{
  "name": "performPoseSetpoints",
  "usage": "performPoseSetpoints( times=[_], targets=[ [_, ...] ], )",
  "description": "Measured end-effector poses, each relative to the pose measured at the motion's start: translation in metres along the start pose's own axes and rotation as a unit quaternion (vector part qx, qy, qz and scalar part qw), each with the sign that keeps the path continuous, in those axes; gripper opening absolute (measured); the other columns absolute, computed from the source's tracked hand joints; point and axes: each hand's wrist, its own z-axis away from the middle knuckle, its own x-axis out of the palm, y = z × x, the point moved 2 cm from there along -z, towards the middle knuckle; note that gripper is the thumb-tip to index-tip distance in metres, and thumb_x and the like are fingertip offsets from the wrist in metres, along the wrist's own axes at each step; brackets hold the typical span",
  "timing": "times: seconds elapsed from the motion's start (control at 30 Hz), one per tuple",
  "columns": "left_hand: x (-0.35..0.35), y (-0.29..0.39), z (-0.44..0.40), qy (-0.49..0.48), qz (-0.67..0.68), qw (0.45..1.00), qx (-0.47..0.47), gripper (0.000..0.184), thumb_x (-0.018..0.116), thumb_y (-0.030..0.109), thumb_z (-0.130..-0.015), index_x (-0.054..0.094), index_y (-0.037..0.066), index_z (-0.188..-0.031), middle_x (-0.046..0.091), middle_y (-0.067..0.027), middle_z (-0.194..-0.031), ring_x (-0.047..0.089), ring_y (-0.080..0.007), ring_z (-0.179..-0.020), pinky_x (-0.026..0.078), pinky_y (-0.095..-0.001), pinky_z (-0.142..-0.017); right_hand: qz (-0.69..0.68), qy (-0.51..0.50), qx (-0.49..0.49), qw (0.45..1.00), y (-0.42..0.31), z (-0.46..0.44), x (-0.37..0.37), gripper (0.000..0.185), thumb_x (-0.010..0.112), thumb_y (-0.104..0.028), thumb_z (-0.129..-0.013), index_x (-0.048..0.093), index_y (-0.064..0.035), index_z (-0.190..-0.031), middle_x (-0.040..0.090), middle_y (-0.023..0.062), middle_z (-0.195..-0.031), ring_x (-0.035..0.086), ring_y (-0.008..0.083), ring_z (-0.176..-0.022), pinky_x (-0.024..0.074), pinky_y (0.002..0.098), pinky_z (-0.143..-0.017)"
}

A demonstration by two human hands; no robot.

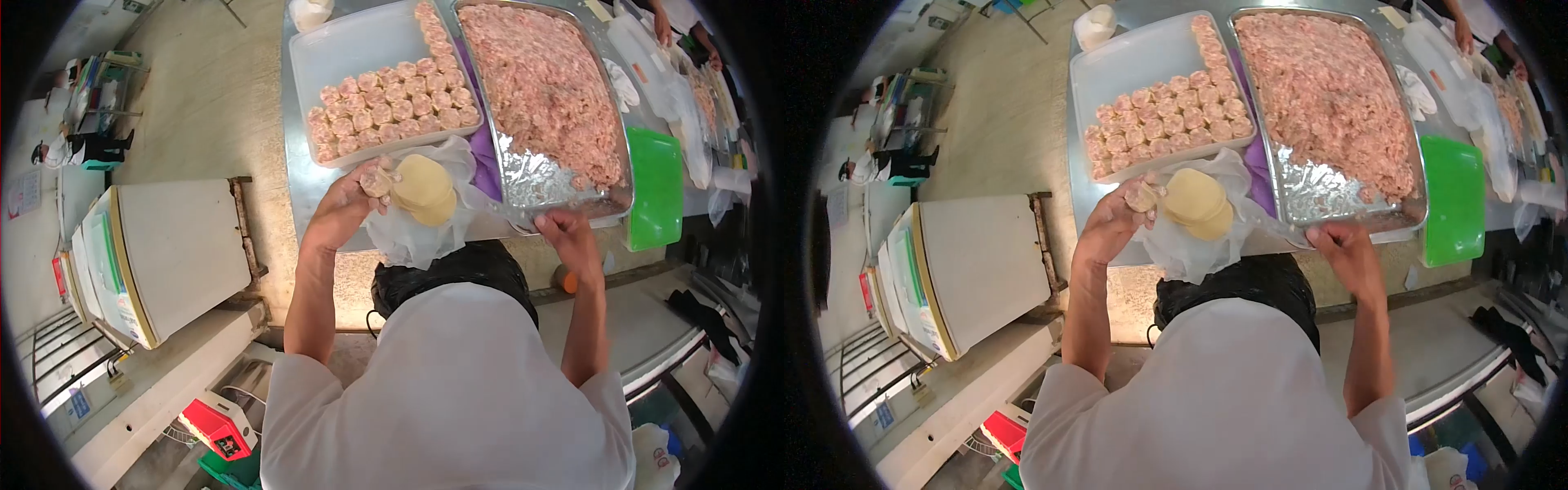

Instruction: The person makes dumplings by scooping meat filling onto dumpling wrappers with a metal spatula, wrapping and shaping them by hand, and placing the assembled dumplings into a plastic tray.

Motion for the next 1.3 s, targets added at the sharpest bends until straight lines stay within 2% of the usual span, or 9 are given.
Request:
performPoseSetpoints(
  times=[0.2, 0.37, 0.67, 0.87, 0.97, 1.07, 1.17, 1.27, 1.3],
  targets=[
    [-0.017, 0.038, 0.002, 0.125, -0.134, 0.980, 0.076, 0.059, 0.058, -0.014, -0.080, 0.054, 0.002, -0.137, 0.066, -0.0077, -0.117, 0.062, -0.0163, -0.095, 0.051, -0.0299, -0.080, -0.034, 0.003, 0.033, 0.999, 0.014, 0.019, 0.016, 0.034, 0.070, -0.023, -0.097, 0.061, 0.0010, -0.074, 0.043, -0.0058, -0.064, 0.036, 0.0061, -0.064, 0.0308, 0.0279, -0.056],
    [-0.072, 0.094, -0.023, 0.190, -0.299, 0.925, 0.137, 0.043, 0.060, -0.008, -0.076, 0.058, 0.003, -0.117, 0.063, -0.0051, -0.102, 0.061, -0.0135, -0.088, 0.049, -0.0281, -0.065, -0.055, 0.004, 0.021, 0.998, 0.027, 0.022, 0.022, 0.034, 0.070, -0.023, -0.098, 0.062, 0.0019, -0.075, 0.044, -0.0055, -0.063, 0.037, 0.0062, -0.064, 0.0317, 0.0283, -0.056],
    [-0.087, 0.148, -0.086, 0.135, -0.544, 0.828, -0.029, 0.047, 0.062, 0.009, -0.079, 0.054, -0.002, -0.124, 0.060, -0.0062, -0.081, 0.054, -0.0127, -0.060, 0.038, -0.0280, -0.049, -0.071, 0.007, -0.007, 0.997, 0.029, 0.026, 0.029, 0.034, 0.070, -0.023, -0.098, 0.063, 0.0014, -0.075, 0.044, -0.0053, -0.063, 0.038, 0.0064, -0.064, 0.0331, 0.0281, -0.056],
    [-0.085, 0.142, -0.102, 0.103, -0.482, 0.868, -0.062, 0.061, 0.063, 0.014, -0.080, 0.046, -0.005, -0.135, 0.058, -0.0056, -0.075, 0.050, -0.0124, -0.054, 0.036, -0.0297, -0.047, -0.082, 0.006, 0.011, 0.997, 0.029, 0.035, 0.028, 0.036, 0.069, -0.024, -0.098, 0.061, 0.0012, -0.074, 0.044, -0.0048, -0.062, 0.038, 0.0068, -0.064, 0.0332, 0.0283, -0.056],
    [-0.089, 0.146, -0.098, 0.134, -0.498, 0.854, -0.070, 0.055, 0.062, 0.009, -0.078, 0.053, -0.004, -0.131, 0.061, -0.0066, -0.081, 0.058, -0.0140, -0.067, 0.041, -0.0292, -0.055, -0.073, -0.001, 0.007, 0.997, 0.030, 0.036, 0.028, 0.036, 0.069, -0.024, -0.098, 0.062, 0.0013, -0.074, 0.045, -0.0049, -0.063, 0.039, 0.0066, -0.064, 0.0333, 0.0280, -0.056],
    [-0.114, 0.142, -0.107, 0.087, -0.606, 0.777, 0.144, 0.049, 0.059, 0.001, -0.077, 0.061, -0.001, -0.126, 0.069, -0.0129, -0.099, 0.064, -0.0220, -0.083, 0.050, -0.0332, -0.070, -0.074, 0.000, 0.010, 0.997, 0.024, 0.036, 0.029, 0.036, 0.069, -0.024, -0.099, 0.062, 0.0015, -0.074, 0.046, -0.0051, -0.063, 0.039, 0.0065, -0.064, 0.0333, 0.0280, -0.056],
    [-0.125, 0.140, -0.108, 0.050, -0.613, 0.770, 0.170, 0.047, 0.055, -0.005, -0.079, 0.066, 0.000, -0.124, 0.071, -0.0137, -0.118, 0.065, -0.0257, -0.103, 0.051, -0.0350, -0.088, -0.078, -0.003, 0.014, 0.997, 0.019, 0.036, 0.030, 0.037, 0.068, -0.024, -0.099, 0.062, 0.0016, -0.073, 0.046, -0.0054, -0.063, 0.039, 0.0064, -0.064, 0.0330, 0.0278, -0.056],
    [-0.112, 0.143, -0.107, 0.088, -0.634, 0.766, 0.056, 0.050, 0.055, -0.005, -0.079, 0.067, 0.001, -0.127, 0.069, -0.0148, -0.128, 0.066, -0.0275, -0.108, 0.052, -0.0353, -0.092, -0.088, -0.001, 0.007, 0.996, 0.024, 0.034, 0.032, 0.036, 0.069, -0.024, -0.099, 0.062, 0.0015, -0.074, 0.046, -0.0055, -0.063, 0.039, 0.0062, -0.064, 0.0328, 0.0275, -0.055],
    [-0.118, 0.141, -0.111, 0.083, -0.644, 0.758, 0.065, 0.051, 0.054, -0.006, -0.079, 0.067, 0.000, -0.128, 0.069, -0.0143, -0.128, 0.065, -0.0261, -0.113, 0.051, -0.0349, -0.094, -0.087, -0.005, 0.008, 0.996, 0.025, 0.034, 0.031, 0.035, 0.069, -0.023, -0.098, 0.063, 0.0015, -0.075, 0.046, -0.0055, -0.064, 0.039, 0.0062, -0.064, 0.0329, 0.0274, -0.055]
  ],
)
